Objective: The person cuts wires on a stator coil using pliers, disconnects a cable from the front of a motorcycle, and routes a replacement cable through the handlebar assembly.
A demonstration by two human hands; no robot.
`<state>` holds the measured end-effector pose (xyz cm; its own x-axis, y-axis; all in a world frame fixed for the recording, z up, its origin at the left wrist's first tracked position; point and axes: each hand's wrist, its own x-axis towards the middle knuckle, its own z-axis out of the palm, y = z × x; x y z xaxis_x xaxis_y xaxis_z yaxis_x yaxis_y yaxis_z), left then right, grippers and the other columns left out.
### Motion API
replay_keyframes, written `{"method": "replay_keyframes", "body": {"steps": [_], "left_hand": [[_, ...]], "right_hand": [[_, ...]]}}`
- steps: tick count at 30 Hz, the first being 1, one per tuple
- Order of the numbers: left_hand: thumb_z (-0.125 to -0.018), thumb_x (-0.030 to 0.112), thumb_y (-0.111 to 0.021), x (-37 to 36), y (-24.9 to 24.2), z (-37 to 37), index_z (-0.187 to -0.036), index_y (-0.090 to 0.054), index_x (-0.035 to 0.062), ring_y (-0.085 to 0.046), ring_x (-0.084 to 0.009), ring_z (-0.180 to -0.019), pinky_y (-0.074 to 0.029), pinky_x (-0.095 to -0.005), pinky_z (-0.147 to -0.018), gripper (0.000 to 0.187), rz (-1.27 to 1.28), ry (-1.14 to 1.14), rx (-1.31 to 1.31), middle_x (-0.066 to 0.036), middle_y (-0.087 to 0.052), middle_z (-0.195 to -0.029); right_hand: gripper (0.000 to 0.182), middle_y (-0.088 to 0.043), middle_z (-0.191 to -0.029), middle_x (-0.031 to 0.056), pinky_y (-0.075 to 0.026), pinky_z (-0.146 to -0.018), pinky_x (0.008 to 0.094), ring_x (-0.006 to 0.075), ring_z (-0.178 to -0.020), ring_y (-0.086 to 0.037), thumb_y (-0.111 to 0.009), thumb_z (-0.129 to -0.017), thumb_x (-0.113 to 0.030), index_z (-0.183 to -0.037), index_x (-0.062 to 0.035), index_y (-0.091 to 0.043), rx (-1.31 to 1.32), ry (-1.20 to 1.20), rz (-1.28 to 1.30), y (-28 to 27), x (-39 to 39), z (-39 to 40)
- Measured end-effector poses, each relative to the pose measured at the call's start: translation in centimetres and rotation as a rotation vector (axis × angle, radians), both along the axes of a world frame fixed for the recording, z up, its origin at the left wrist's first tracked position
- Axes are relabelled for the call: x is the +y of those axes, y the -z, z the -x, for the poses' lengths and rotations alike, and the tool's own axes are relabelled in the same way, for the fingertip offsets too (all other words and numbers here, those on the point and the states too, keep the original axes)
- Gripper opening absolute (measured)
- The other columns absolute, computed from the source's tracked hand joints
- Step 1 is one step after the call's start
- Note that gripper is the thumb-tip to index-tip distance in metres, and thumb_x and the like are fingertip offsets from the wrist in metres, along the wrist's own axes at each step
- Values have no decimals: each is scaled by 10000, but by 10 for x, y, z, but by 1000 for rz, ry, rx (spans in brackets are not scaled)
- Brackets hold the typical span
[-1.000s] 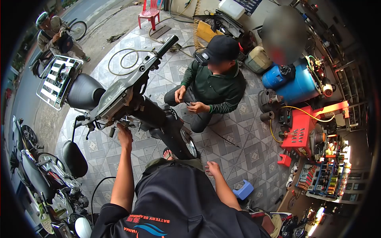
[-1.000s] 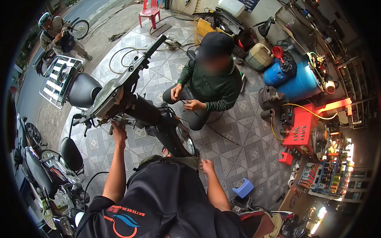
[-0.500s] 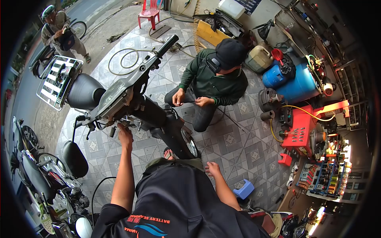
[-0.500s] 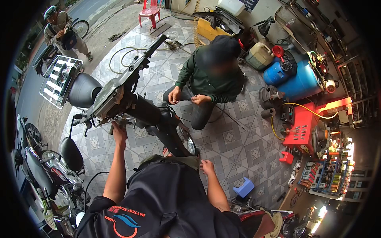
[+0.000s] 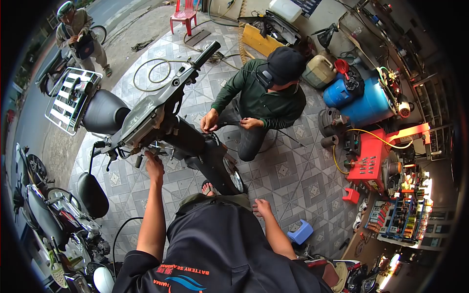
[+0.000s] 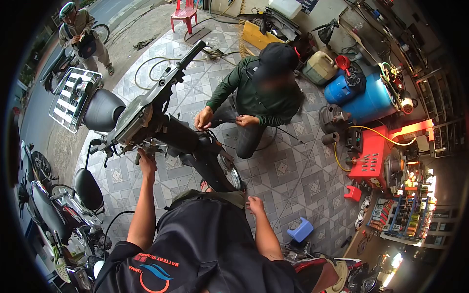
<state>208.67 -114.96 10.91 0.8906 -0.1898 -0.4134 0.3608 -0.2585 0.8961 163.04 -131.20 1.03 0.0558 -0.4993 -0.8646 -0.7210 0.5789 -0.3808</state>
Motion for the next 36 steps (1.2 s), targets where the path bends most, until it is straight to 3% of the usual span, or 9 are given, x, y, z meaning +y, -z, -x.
{"method": "replay_keyframes", "body": {"steps": [5,8,12,25,31,36], "left_hand": [[-900,716,-220,1,4,-1,-520,-339,148,-299,-101,-353,-221,-278,-355,694,-13,8,-22,30,-312,-437],[-885,735,-240,0,6,0,-576,-321,192,-231,-67,-364,-175,-257,-352,630,12,-4,-8,74,-258,-469],[-902,713,-215,2,4,-1,-523,-347,146,-302,-102,-354,-228,-278,-356,695,-8,18,-2,29,-317,-438],[-902,712,-230,-1,-2,3,-529,-331,159,-294,-99,-351,-227,-272,-347,674,6,-1,7,36,-309,-436],[-894,720,-249,4,3,8,-531,-319,168,-290,-95,-349,-225,-270,-343,664,47,-7,131,39,-306,-438],[-903,709,-235,9,-3,21,-526,-320,163,-288,-96,-349,-226,-272,-344,669,79,42,153,38,-301,-439]], "right_hand": [[364,-689,-934,41,-484,-544,361,154,-710,-653,-521,-919,-388,-1159,-118,-567,-5,-1,-1,3,0,1],[363,-688,-931,40,-483,-543,360,152,-706,-652,-520,-918,-387,-1154,-116,-569,-9,-4,2,1,-1,0],[363,-688,-928,39,-481,-538,355,149,-699,-650,-518,-918,-388,-1146,-111,-571,-9,-7,9,-2,-2,-1],[361,-689,-918,39,-479,-531,350,151,-694,-650,-519,-916,-387,-1132,-104,-582,-7,-17,15,0,-4,0],[360,-690,-915,39,-481,-529,350,150,-697,-652,-523,-915,-389,-1127,-105,-584,-1,-15,23,-2,-4,-3],[375,-678,-993,50,-492,-610,388,174,-763,-650,-498,-931,-390,-1172,-106,-545,3,-40,-18,-6,-7,-4]]}}
